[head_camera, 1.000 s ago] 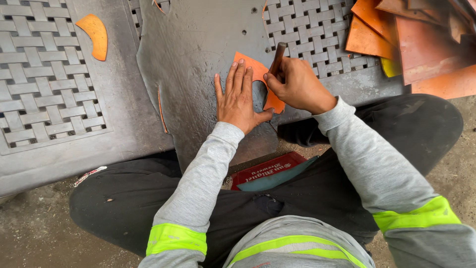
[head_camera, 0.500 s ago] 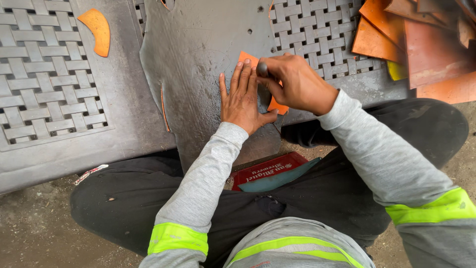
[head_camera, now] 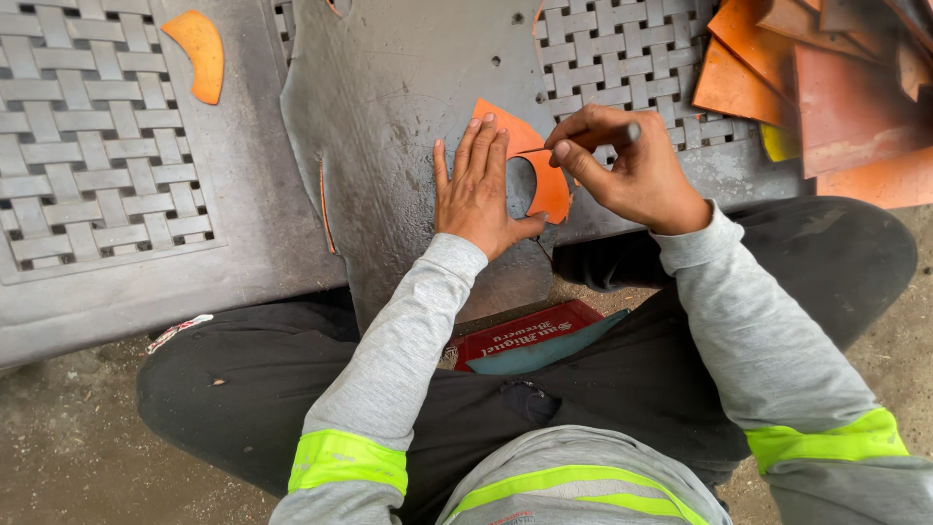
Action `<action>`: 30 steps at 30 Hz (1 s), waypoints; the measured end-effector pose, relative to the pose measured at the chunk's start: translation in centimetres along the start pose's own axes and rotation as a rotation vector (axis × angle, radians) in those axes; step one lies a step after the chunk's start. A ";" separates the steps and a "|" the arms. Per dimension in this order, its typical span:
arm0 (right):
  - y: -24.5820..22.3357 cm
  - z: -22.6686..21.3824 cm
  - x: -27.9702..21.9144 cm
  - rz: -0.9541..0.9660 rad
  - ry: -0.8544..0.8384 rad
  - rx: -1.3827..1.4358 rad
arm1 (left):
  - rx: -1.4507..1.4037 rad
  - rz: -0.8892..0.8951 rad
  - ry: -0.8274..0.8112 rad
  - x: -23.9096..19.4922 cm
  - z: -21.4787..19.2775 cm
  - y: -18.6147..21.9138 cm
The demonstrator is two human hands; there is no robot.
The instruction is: The person uses a small knife to cut orange leather pieces on a metal plate placed on a plastic chair. They repeatedly position the leather, cut along its edges, and remove the cut pieces.
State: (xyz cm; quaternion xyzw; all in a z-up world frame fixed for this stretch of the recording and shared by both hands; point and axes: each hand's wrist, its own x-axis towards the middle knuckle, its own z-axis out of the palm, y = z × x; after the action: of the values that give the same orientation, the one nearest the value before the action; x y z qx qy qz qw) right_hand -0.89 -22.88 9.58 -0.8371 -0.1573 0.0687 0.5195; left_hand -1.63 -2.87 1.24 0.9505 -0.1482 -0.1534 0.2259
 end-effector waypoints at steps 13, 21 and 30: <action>3.0 0.3 -0.3 0.095 -0.103 0.141 | 0.031 -0.012 -0.029 0.3 -0.2 0.4; 3.8 -0.4 -0.5 0.187 -0.161 0.224 | 0.022 -0.013 -0.034 0.3 -0.1 0.4; 3.8 -0.5 -0.2 0.209 -0.149 0.202 | 0.025 -0.009 -0.032 0.3 -0.2 0.5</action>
State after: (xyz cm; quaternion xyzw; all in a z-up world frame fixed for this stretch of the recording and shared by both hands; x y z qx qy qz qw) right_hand -0.16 -24.94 6.44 -0.7849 -0.0995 0.1997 0.5780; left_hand -1.34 -3.30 1.59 0.9514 -0.1494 -0.1678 0.2107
